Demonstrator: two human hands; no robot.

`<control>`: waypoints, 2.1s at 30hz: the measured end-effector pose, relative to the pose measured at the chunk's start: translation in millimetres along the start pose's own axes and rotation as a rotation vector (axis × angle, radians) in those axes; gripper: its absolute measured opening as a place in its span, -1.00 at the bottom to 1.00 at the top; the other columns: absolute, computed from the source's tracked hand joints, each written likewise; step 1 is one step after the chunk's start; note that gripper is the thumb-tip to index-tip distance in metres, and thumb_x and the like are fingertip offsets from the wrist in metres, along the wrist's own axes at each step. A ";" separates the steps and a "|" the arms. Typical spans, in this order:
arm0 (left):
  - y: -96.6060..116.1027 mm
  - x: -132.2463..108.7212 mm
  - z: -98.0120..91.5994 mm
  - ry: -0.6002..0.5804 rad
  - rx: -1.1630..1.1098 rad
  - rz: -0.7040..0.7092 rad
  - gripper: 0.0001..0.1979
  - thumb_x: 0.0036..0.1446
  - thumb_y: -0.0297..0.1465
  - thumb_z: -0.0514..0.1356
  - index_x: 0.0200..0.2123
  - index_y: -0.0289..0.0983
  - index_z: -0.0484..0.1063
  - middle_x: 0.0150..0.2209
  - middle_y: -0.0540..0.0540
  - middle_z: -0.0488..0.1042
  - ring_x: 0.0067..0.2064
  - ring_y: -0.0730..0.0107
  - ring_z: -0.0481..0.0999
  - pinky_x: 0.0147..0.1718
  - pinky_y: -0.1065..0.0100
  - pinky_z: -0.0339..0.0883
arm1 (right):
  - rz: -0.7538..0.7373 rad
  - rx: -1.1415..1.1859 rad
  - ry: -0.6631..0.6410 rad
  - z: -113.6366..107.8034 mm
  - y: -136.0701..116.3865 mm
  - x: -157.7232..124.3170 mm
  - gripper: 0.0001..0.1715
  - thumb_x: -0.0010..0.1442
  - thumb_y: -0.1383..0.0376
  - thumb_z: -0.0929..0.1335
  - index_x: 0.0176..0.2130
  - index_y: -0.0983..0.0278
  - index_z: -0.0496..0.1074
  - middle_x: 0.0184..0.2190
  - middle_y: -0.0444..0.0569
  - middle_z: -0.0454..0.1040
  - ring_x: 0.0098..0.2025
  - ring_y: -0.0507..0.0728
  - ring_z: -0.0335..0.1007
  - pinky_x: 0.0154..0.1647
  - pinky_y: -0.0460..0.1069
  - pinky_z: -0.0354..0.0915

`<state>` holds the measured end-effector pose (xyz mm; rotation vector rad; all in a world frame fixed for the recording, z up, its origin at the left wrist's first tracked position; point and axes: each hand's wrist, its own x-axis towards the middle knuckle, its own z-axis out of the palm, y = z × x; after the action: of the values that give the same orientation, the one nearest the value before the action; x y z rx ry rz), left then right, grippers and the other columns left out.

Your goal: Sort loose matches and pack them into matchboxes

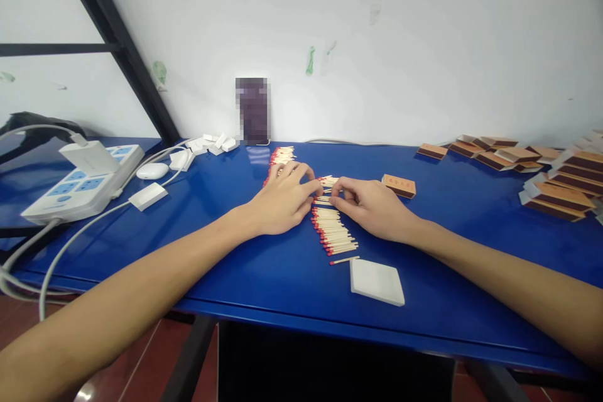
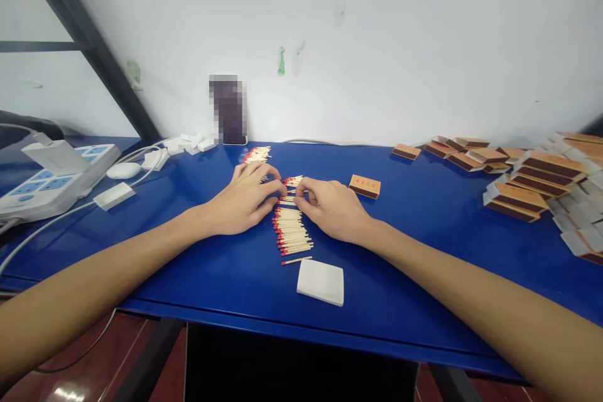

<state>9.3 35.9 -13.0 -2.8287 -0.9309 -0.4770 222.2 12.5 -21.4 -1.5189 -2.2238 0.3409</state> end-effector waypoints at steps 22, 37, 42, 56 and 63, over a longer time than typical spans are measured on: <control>-0.3 -0.5 -1.4 -0.002 0.032 0.000 -0.77 0.23 -0.44 0.03 -0.10 -0.23 0.41 -0.01 -0.17 0.34 0.07 0.08 0.25 0.05 0.00 0.08 | -0.012 0.068 0.014 -2.5 0.3 -2.8 -0.79 0.28 0.16 0.24 -0.33 0.21 0.34 -0.61 -0.22 0.25 -0.54 0.03 0.16 -0.48 -0.04 -0.01; -0.4 -1.0 -1.6 -0.003 0.045 -0.014 -0.70 0.22 -0.47 0.01 -0.03 -0.23 0.40 -0.01 -0.18 0.33 0.07 0.10 0.26 0.06 -0.01 0.06 | 0.029 0.059 0.017 -2.8 -0.1 4.4 -0.85 0.18 0.17 0.31 -0.30 0.21 0.34 -0.58 -0.21 0.30 -0.53 0.04 0.21 -0.48 -0.05 0.01; -0.6 -0.7 -2.0 -0.027 0.035 -0.013 -0.70 0.22 -0.47 0.02 -0.06 -0.21 0.46 0.02 -0.19 0.32 0.09 0.07 0.24 0.08 -0.04 0.04 | 0.005 0.085 0.014 -3.2 -0.5 4.1 -0.77 0.21 0.15 0.27 -0.32 0.22 0.43 -0.61 -0.20 0.28 -0.54 0.03 0.15 -0.49 -0.04 -0.01; 13.4 -2.6 -15.1 -0.050 -0.040 0.024 -0.62 0.31 -0.16 -0.02 -0.12 -0.27 0.47 -0.11 -0.17 0.37 -0.07 0.13 0.28 -0.03 0.04 0.17 | -0.148 0.139 -0.353 -37.6 -0.4 -14.7 -0.36 0.15 -0.13 0.33 0.06 0.18 0.42 -0.32 -0.06 0.37 -0.35 0.12 0.29 -0.37 0.00 0.22; 26.9 -7.0 -23.6 -0.109 -0.081 0.116 -0.26 0.10 0.12 0.13 0.18 -0.25 0.27 -0.04 -0.19 0.43 -0.03 0.06 0.30 0.02 0.04 0.16 | -0.189 0.100 -0.403 -50.8 6.9 -20.3 -0.31 0.05 -0.12 0.41 0.09 0.10 0.36 -0.17 -0.03 0.42 -0.20 0.17 0.36 -0.26 0.03 0.32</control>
<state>14.0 5.3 6.4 -2.9880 -0.7754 -0.3582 258.3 -5.6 16.2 -1.2605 -2.5871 0.7411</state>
